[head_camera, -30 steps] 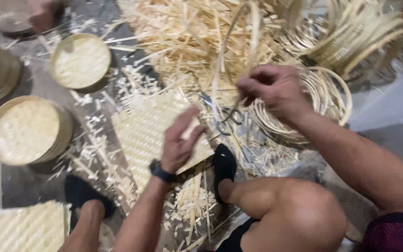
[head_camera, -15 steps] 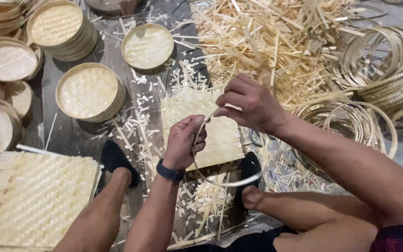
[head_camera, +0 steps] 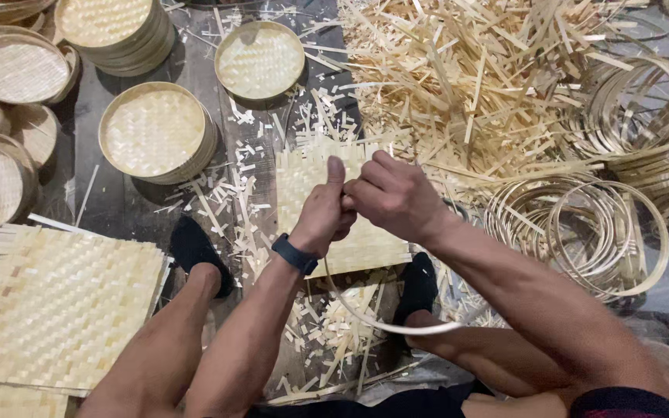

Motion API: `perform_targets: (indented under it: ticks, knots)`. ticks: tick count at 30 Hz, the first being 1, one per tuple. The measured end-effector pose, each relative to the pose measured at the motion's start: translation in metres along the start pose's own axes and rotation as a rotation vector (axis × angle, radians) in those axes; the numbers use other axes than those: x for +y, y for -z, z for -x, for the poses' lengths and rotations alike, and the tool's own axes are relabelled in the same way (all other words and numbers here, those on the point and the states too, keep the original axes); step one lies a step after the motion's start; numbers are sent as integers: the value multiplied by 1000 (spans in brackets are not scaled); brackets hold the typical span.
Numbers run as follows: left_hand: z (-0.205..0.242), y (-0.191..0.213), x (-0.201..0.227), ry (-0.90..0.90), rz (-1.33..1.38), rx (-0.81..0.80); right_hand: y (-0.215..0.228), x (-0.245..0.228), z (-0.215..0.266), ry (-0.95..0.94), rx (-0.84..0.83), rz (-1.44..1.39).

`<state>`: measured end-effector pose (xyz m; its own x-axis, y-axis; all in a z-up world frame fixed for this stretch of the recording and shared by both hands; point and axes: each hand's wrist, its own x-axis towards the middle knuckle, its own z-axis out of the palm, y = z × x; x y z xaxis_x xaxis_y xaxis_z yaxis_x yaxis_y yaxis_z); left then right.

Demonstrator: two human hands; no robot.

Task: The person fits a woven bamboo sheet into a circular frame using a wooden mold and trims the excess bamboo strips with scissors.

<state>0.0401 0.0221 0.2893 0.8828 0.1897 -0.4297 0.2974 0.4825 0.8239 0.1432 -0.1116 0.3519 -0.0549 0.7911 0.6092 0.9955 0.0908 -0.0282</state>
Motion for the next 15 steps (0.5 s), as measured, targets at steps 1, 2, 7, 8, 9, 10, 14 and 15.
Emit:
perform_targets:
  ticks: [1,2,7,8,9,10,14,15]
  knots:
    - [-1,0,-5,11,61,35,-5,0,2,-31,0,-20]
    - [-3,0,-10,9,78,48,-9,0,5,-65,1,-39]
    - [-16,14,-26,59,157,-64,-31,20,22,-234,-5,-106]
    - [-18,24,-28,-39,131,-20,-31,33,25,-327,18,-134]
    - [-19,38,-30,-138,105,23,-28,47,29,-420,41,-162]
    - [-20,53,-32,-240,83,67,-16,63,38,-721,45,-234]
    - [-28,93,-35,-423,817,29,13,78,76,-1384,276,-1247]
    - [-28,95,-35,-378,799,63,8,76,83,-1355,321,-1327]
